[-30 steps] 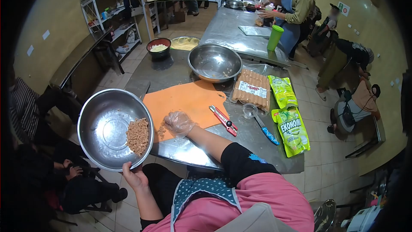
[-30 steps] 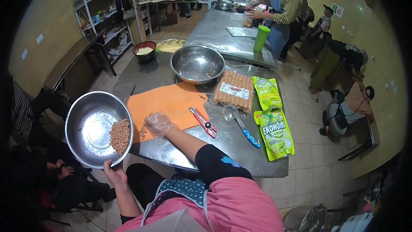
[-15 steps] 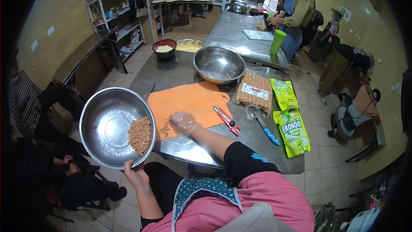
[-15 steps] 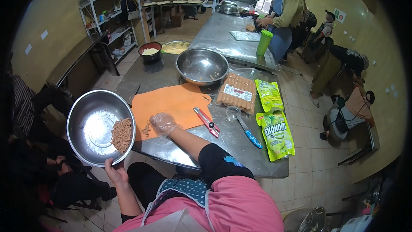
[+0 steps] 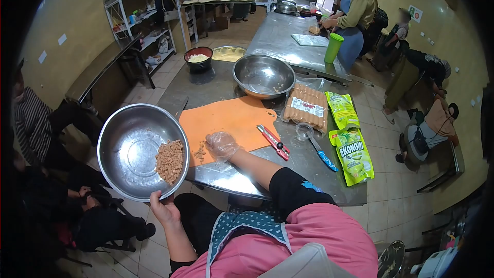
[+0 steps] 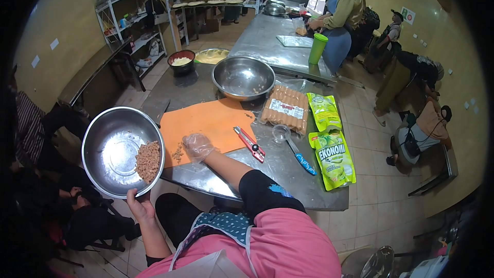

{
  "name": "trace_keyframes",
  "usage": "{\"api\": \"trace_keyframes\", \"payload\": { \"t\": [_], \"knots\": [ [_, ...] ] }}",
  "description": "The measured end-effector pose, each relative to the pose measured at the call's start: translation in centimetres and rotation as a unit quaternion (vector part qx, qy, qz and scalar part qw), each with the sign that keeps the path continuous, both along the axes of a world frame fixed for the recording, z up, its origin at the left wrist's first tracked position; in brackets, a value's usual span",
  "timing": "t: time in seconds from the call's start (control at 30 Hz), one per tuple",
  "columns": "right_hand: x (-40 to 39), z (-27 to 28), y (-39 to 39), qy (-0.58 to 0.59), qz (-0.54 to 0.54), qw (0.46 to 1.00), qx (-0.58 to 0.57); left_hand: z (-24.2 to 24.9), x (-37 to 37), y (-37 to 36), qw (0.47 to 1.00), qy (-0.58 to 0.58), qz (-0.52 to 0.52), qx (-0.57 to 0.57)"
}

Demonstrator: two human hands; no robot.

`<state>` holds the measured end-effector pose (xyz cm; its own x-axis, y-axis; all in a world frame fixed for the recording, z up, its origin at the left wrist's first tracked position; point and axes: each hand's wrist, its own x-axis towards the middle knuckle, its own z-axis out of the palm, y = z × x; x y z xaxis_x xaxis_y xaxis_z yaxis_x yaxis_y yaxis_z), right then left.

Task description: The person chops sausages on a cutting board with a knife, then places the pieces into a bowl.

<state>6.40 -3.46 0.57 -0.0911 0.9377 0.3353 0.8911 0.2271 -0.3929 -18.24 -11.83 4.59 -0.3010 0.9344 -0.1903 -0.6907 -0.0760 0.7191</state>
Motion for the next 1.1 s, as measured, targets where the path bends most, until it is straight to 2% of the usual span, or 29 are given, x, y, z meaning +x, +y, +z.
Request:
{"api": "trace_keyframes", "payload": {
  "t": [0.27, 0.43, 1.1],
  "knots": [
    [0.0, 0.1, -0.2, 0.009, -0.009, 1.000, -0.003, 0.6, 0.8, -0.3, 1.000, 0.019, -0.014, -0.004],
    [0.1, 0.4, -0.4, 0.024, -0.014, 1.000, -0.013, 1.4, 1.8, -0.9, 0.997, 0.070, -0.015, 0.010],
    [0.1, -0.1, -0.2, 0.038, -0.018, 0.999, -0.009, 1.2, 1.8, -1.1, 0.996, 0.088, -0.024, 0.023]
  ]
}}
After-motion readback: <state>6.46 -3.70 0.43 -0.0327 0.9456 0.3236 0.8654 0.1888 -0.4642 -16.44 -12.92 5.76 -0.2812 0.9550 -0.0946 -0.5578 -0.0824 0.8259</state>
